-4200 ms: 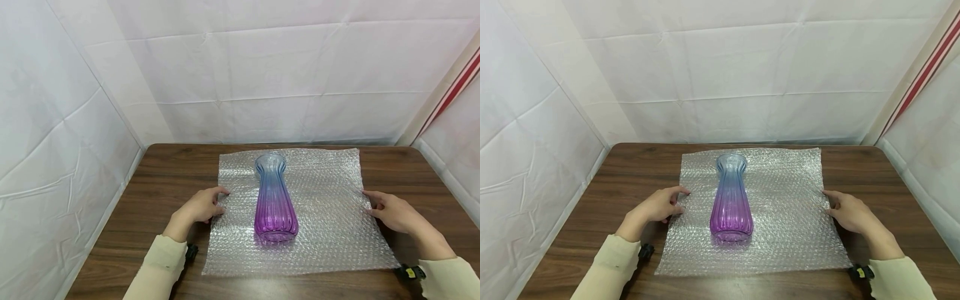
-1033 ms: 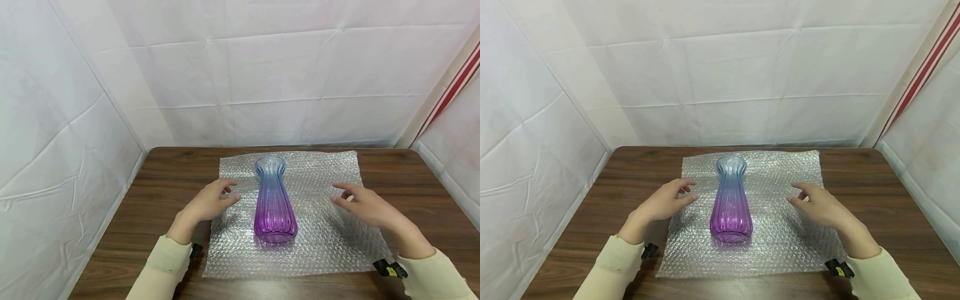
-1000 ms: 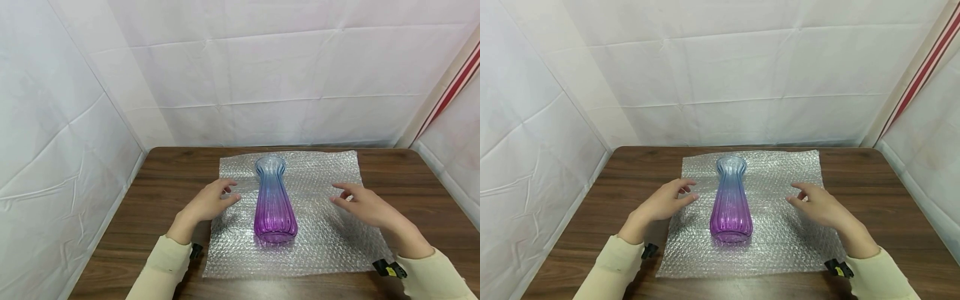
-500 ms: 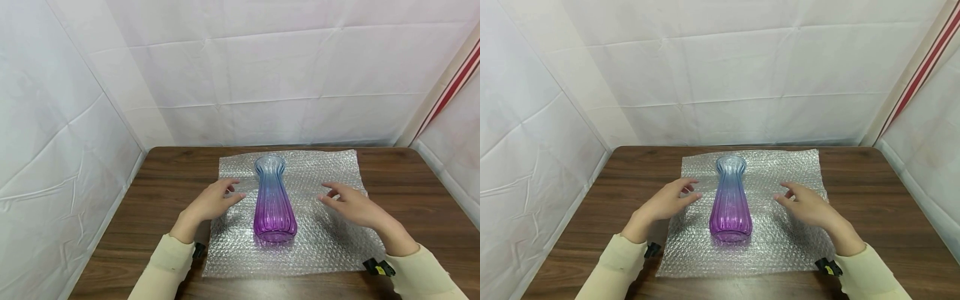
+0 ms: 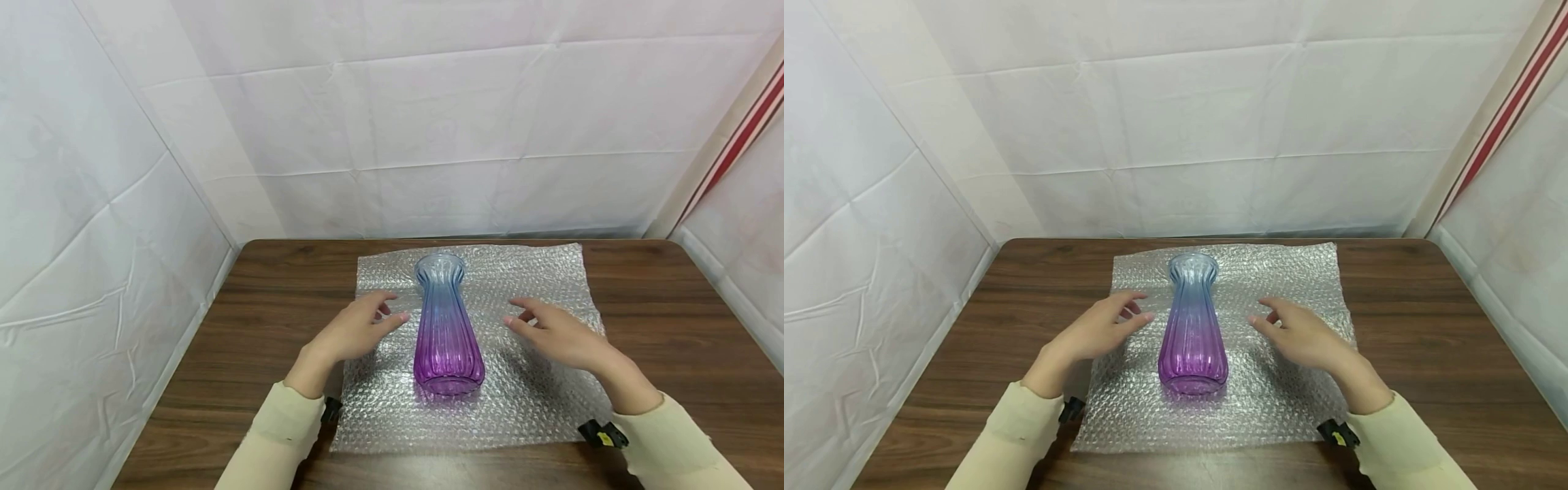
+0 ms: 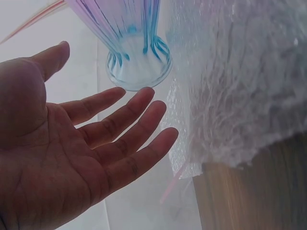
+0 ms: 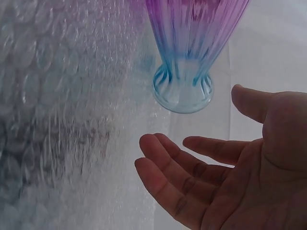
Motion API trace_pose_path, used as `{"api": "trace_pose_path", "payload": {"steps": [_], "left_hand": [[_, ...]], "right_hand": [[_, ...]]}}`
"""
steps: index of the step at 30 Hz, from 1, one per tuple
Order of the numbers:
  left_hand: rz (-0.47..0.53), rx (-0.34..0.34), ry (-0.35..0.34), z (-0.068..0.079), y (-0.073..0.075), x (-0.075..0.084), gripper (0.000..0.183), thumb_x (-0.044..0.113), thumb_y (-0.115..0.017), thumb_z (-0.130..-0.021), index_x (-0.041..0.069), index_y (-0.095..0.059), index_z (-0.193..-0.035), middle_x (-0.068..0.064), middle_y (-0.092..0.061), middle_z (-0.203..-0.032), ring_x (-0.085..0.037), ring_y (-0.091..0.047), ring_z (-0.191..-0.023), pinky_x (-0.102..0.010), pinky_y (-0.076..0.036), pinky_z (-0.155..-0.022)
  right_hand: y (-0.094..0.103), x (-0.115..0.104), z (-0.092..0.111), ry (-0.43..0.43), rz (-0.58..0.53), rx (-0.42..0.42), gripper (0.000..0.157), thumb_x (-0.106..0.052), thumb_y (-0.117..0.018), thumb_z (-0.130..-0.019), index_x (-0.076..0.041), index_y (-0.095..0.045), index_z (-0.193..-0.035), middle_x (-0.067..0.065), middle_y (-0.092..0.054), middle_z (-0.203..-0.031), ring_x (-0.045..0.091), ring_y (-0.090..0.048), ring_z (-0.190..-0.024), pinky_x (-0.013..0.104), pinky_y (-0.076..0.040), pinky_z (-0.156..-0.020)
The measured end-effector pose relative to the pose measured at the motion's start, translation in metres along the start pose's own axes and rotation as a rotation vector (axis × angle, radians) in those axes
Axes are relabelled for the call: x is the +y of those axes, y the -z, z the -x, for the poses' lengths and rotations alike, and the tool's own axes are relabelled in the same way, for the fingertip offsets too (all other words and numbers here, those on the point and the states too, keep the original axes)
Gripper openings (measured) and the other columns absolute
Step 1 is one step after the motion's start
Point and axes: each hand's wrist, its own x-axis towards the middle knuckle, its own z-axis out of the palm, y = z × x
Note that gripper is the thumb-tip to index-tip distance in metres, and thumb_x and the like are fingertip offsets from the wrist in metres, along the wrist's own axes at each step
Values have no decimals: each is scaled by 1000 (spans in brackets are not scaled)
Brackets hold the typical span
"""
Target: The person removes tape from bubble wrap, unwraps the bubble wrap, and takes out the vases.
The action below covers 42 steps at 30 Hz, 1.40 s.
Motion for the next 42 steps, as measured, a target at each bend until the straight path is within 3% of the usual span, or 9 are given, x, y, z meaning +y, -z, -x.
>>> {"api": "trace_pose_path", "payload": {"steps": [13, 35, 42], "left_hand": [[-15, -17, -8, -6, -8, 3, 68, 55, -52, -105, 13, -42, -157, -10, -66, -129, -25, -66, -116, -46, -57, -96], [1, -53, -36, -12, -20, 9, 79, 60, -47, -105, 6, -35, -160, -16, -69, -130, -32, -68, -115, -51, -55, -101], [7, -72, -20, -16, -24, 11, 83, 65, -43, -104, 6, -32, -161, -16, -69, -129, -31, -68, -116, -51, -55, -101]], "right_hand": [[-8, -8, -7, -4, -32, -16, 71, -51, -48, -108, -2, -38, -158, 21, -67, -129, 23, -71, -99, 43, -60, -81], [-21, -22, -21, 19, -97, -51, 72, -50, -50, -108, 3, -39, -155, 16, -73, -117, 20, -72, -89, 34, -60, -78], [-26, -29, -24, 13, -63, -50, 75, -55, -46, -107, 2, -40, -155, 16, -74, -114, 20, -72, -86, 41, -60, -82]]}}
